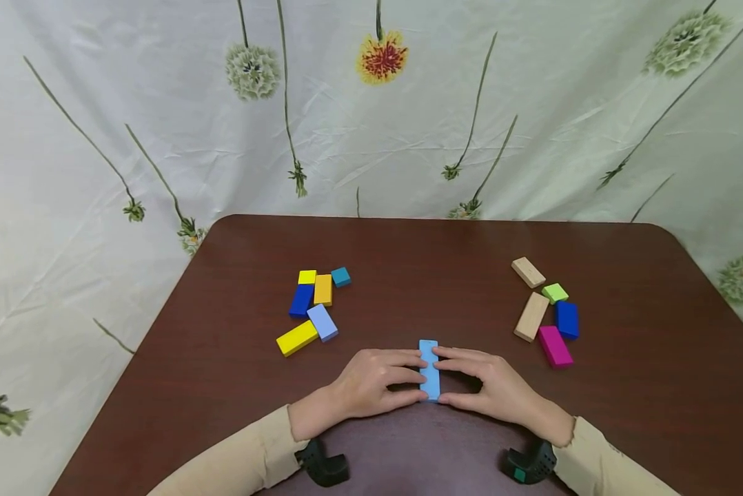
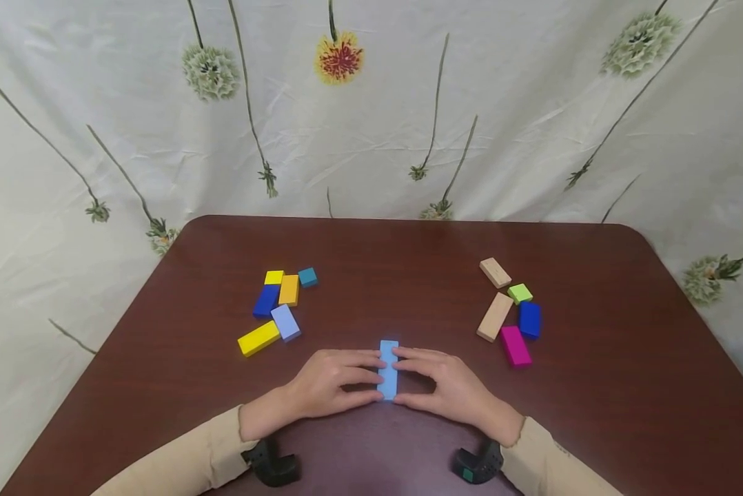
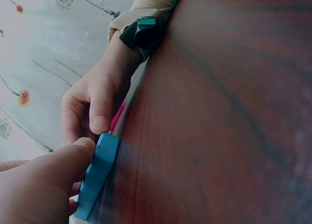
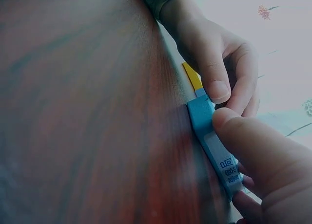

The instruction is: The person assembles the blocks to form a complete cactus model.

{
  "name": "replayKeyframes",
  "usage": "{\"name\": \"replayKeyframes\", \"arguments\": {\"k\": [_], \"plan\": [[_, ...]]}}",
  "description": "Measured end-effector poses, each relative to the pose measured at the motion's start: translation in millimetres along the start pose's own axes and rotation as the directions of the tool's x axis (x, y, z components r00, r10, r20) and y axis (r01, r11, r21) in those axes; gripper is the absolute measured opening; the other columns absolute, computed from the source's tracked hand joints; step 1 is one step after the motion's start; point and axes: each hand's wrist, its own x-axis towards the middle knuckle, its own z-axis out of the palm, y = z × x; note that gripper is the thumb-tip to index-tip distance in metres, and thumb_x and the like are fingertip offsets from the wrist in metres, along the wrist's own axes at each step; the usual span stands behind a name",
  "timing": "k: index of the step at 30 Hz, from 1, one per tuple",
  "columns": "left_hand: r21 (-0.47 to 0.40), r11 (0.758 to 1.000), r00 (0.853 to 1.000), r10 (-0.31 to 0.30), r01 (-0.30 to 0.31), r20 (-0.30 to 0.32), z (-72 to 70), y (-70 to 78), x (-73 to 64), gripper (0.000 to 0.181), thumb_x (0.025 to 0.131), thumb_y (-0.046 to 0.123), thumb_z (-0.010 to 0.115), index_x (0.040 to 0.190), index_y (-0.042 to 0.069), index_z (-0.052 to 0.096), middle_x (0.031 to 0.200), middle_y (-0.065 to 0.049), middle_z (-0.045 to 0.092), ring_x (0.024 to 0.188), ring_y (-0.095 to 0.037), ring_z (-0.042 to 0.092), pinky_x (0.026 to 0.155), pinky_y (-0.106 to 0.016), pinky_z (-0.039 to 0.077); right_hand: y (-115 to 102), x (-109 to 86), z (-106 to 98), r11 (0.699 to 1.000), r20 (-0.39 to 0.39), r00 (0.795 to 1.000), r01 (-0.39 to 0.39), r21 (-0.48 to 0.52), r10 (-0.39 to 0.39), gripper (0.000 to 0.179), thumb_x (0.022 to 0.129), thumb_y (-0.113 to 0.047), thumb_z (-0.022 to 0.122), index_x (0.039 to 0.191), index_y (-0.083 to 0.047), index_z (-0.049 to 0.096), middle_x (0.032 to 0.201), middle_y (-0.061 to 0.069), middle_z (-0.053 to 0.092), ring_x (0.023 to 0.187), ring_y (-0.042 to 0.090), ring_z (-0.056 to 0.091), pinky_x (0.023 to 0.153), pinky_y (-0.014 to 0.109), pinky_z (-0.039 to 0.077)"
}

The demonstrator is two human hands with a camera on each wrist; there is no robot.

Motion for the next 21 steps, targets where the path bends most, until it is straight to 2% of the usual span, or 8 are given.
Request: {"name": "replayKeyframes", "arguments": {"k": [9,13,16,21], "plan": [[-0.021,0.999,1.000,-0.027,0.027,0.013,-0.1,-0.1,1.4,0.027,0.085,0.039,0.068,0.097,0.016,0.076,0.110,0.002,0.068,0.110,-0.009,0.059,0.088,-0.022,0.048,0.5,0.7,-2.3,0.999,0.014,0.999,-0.036,0.033,0.035,0.047,0.080,-0.037,0.075,0.120,-0.014,0.065,0.131,0.002,0.055,0.118,0.016,0.054,0.090,0.037,0.048],[-0.020,0.999,1.000,-0.030,0.030,0.005,0.6,-0.3,1.5,0.027,0.084,0.039,0.069,0.096,0.016,0.076,0.110,0.002,0.068,0.109,-0.009,0.059,0.088,-0.023,0.048,4.8,3.6,-14.3,0.995,-0.014,0.996,-0.090,0.034,0.091,0.050,0.078,-0.036,0.077,0.121,-0.014,0.064,0.129,0.000,0.057,0.116,0.016,0.055,0.090,0.036,0.048],[-0.024,0.999,0.999,-0.037,0.037,-0.001,0.5,-0.5,1.2,0.026,0.084,0.039,0.069,0.096,0.017,0.076,0.110,0.002,0.067,0.110,-0.009,0.059,0.088,-0.023,0.048,9.7,6.8,-32.8,0.983,-0.079,0.980,-0.180,0.027,0.182,0.051,0.075,-0.033,0.079,0.119,-0.014,0.064,0.125,-0.003,0.059,0.112,0.013,0.056,0.088,0.035,0.048],[-0.019,1.000,1.000,-0.017,0.017,-0.012,1.3,-0.9,1.0,0.024,0.084,0.037,0.069,0.096,0.017,0.076,0.110,0.002,0.067,0.111,-0.009,0.058,0.088,-0.023,0.048,21.0,5.2,-65.1,0.949,-0.178,0.933,-0.315,0.021,0.314,0.049,0.074,-0.024,0.081,0.118,-0.013,0.065,0.120,-0.003,0.062,0.104,0.012,0.059,0.083,0.039,0.050]]}}
